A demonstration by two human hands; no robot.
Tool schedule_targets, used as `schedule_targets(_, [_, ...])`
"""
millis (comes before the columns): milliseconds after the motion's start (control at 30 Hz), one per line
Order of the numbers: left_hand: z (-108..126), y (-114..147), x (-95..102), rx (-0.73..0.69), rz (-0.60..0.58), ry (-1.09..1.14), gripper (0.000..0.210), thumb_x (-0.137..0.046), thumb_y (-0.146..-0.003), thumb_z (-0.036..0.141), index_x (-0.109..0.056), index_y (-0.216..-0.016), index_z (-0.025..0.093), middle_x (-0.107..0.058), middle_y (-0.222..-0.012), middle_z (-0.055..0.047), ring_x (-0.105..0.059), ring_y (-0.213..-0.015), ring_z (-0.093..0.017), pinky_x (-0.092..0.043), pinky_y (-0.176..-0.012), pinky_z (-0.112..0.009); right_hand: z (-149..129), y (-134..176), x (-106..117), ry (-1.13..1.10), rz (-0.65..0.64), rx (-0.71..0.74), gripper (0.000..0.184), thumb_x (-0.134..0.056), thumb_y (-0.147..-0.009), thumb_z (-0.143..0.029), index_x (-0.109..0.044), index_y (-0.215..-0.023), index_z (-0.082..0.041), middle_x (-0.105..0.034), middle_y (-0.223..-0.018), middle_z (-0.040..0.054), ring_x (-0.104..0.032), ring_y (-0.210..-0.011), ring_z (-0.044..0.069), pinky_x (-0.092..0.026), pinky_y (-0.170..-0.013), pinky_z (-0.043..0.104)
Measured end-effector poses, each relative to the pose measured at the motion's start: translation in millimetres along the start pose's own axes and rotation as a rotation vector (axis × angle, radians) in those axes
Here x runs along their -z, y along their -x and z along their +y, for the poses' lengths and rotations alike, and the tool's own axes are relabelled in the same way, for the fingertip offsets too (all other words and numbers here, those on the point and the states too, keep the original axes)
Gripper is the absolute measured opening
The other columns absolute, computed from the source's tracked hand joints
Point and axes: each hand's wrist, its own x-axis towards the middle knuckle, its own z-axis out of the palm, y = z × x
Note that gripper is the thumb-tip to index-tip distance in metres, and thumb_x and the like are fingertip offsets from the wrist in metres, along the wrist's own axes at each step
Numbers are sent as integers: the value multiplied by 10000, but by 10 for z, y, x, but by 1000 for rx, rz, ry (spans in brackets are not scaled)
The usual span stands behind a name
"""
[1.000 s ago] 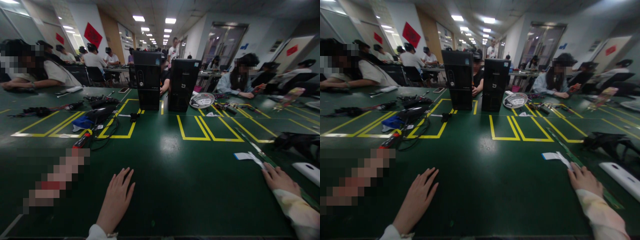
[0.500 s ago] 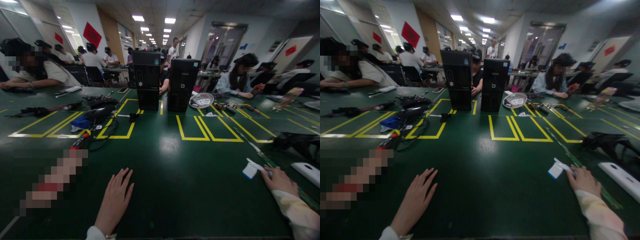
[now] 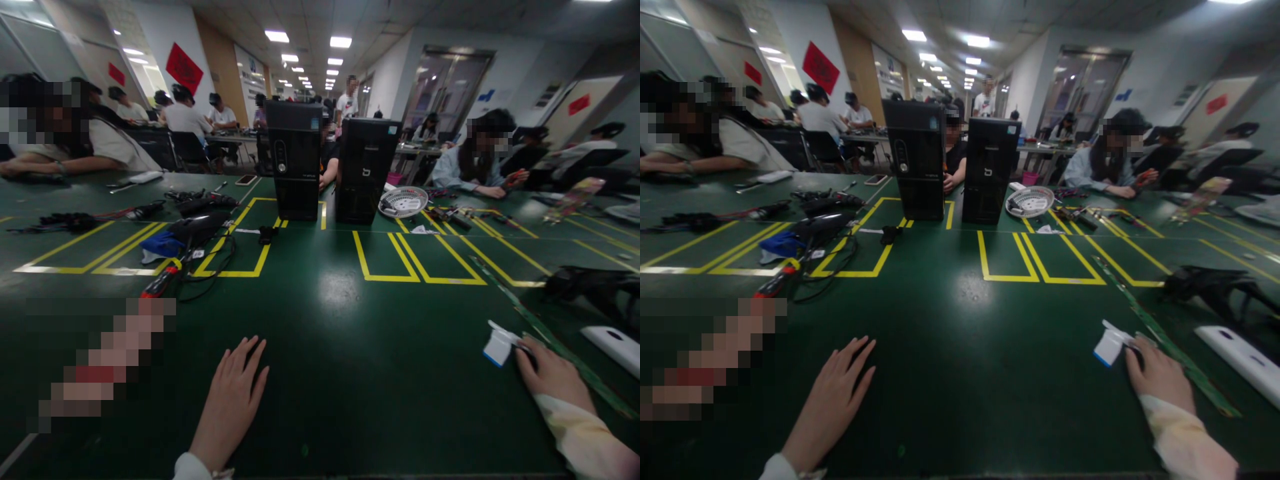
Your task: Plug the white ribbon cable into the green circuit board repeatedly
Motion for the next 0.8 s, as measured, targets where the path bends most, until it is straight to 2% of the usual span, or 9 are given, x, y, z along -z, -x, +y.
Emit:
schedule_targets(167, [1, 2, -4, -3, 30, 9, 467, -372, -933, 375, -471, -1342, 172, -490, -1386, -116, -417, -1305, -270, -324, -1083, -501, -137, 124, -13, -77, 34, 84, 594, -233, -856, -518, -606, -1113, -134, -613, -1153, 150, -569, -1051, 318, -450, -871, 427])
schedule_targets(300, [3, -1, 2, -9, 32, 12, 475, -378, -932, 380, -457, -1353, 176, -488, -1387, -112, -412, -1309, -269, -331, -1079, -501, -446, 290, 3, -178, 129, 300, 547, -284, -882, -502, -624, -1090, -128, -630, -1129, 144, -574, -1033, 293, -458, -892, 432])
schedule_targets(500, [21, -13, 10, -6, 27, -8, 469, -369, -934, 380, -467, -1344, 175, -495, -1383, -108, -415, -1308, -265, -328, -1083, -496, -1323, 651, 151, -271, 203, 671, 383, -378, -932, -388, -602, -1140, -159, -612, -1190, 108, -567, -1072, 228, -468, -908, 400])
schedule_targets(633, [19, -9, 4, 0, 14, -5, 480, -357, -935, 389, -458, -1353, 176, -485, -1393, -110, -410, -1311, -267, -329, -1080, -505, -1998, 913, 228, -310, 196, 738, 375, -389, -941, -350, -573, -1211, -167, -560, -1282, 105, -517, -1153, 219, -447, -957, 398])
schedule_targets(800, [12, -6, -4, 3, 18, 1, 476, -361, -933, 393, -470, -1345, 181, -496, -1384, -105, -414, -1309, -267, -327, -1081, -502, -2699, 1215, 277, -286, 142, 734, 407, -405, -930, -341, -544, -1274, -173, -466, -1385, 121, -455, -1225, 263, -403, -1006, 478])
